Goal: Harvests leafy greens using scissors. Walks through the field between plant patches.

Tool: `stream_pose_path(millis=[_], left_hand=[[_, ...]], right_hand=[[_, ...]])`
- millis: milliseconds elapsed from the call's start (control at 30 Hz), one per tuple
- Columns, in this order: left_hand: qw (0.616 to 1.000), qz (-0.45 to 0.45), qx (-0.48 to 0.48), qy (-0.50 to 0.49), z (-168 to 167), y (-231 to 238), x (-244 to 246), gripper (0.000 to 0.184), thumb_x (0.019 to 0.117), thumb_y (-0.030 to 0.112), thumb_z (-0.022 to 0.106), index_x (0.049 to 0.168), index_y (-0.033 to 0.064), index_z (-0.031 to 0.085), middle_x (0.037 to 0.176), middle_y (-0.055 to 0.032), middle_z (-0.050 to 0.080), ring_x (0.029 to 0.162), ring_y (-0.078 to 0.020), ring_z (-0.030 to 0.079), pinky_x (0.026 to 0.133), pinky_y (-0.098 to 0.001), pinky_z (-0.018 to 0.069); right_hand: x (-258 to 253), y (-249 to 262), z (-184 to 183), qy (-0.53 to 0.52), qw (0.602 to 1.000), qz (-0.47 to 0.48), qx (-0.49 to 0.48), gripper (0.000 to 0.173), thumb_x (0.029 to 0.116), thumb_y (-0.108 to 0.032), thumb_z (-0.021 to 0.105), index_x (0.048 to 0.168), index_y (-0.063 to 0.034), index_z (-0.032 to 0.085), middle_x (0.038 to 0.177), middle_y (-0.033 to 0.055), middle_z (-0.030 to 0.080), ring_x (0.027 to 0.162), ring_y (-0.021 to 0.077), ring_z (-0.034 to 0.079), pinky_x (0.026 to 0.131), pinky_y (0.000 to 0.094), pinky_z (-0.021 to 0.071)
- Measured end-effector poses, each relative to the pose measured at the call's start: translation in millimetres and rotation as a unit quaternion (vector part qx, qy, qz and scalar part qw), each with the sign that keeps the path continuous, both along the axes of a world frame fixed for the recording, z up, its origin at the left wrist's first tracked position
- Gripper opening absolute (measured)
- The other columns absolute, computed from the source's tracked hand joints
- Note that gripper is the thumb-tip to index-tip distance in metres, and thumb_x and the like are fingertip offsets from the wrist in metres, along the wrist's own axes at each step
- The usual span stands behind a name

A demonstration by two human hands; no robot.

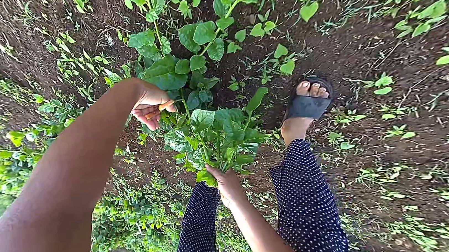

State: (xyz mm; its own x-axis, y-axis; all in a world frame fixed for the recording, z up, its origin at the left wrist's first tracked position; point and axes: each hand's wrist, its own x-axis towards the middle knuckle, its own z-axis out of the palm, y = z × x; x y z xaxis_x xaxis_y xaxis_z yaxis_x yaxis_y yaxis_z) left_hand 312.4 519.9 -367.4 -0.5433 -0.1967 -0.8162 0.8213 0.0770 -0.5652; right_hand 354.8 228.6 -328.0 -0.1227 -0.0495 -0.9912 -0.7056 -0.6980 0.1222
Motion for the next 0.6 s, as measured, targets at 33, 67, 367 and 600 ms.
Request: stream_pose_path(millis=[33,67,367,600], left_hand=[[1.000,0.002,-0.003,0.001,0,0,-1,0.036,0.1056,0.040,0.054,0.095,0.0063,0.060,0.071,-0.0052,0.059,0.058,-0.0139,0.059,0.062,-0.0266,0.0523],[1.000,0.002,-0.002,-0.001,-2,-1,-2,0.036,0.1054,0.041,0.055,0.095,0.0064,0.061,0.070,-0.0048,0.059,0.058,-0.0135,0.059,0.062,-0.0261,0.0521],[0.992,0.113,0.010,-0.049,-35,-23,-27,0.041,0.1095,0.041,0.045,0.117,0.0041,0.059,0.089,-0.0095,0.062,0.074,-0.0181,0.062,0.072,-0.0341,0.0533],[0.996,0.064,0.012,-0.062,-28,-22,-26,0.026,0.1107,0.022,0.045,0.115,0.0059,0.065,0.085,-0.0061,0.067,0.067,-0.0106,0.061,0.065,-0.0256,0.0497]], right_hand=[[0,0,0,0.001,1.000,0.001,0.000,0.031,0.0964,-0.005,0.068,0.124,0.0043,0.057,0.103,0.0140,0.068,0.090,0.0149,0.068,0.080,0.0303,0.0581],[0,0,0,0.002,1.000,0.002,0.000,0.031,0.0961,-0.005,0.068,0.124,0.0045,0.057,0.103,0.0138,0.067,0.090,0.0146,0.068,0.081,0.0301,0.0578],[7,9,3,0.011,1.000,0.007,-0.009,0.029,0.0967,-0.007,0.068,0.122,0.0045,0.058,0.102,0.0139,0.068,0.089,0.0155,0.068,0.079,0.0313,0.0582],[5,8,10,0.014,1.000,0.011,0.008,0.028,0.0946,-0.002,0.069,0.119,0.0052,0.059,0.100,0.0133,0.069,0.088,0.0147,0.068,0.081,0.0304,0.0579]])
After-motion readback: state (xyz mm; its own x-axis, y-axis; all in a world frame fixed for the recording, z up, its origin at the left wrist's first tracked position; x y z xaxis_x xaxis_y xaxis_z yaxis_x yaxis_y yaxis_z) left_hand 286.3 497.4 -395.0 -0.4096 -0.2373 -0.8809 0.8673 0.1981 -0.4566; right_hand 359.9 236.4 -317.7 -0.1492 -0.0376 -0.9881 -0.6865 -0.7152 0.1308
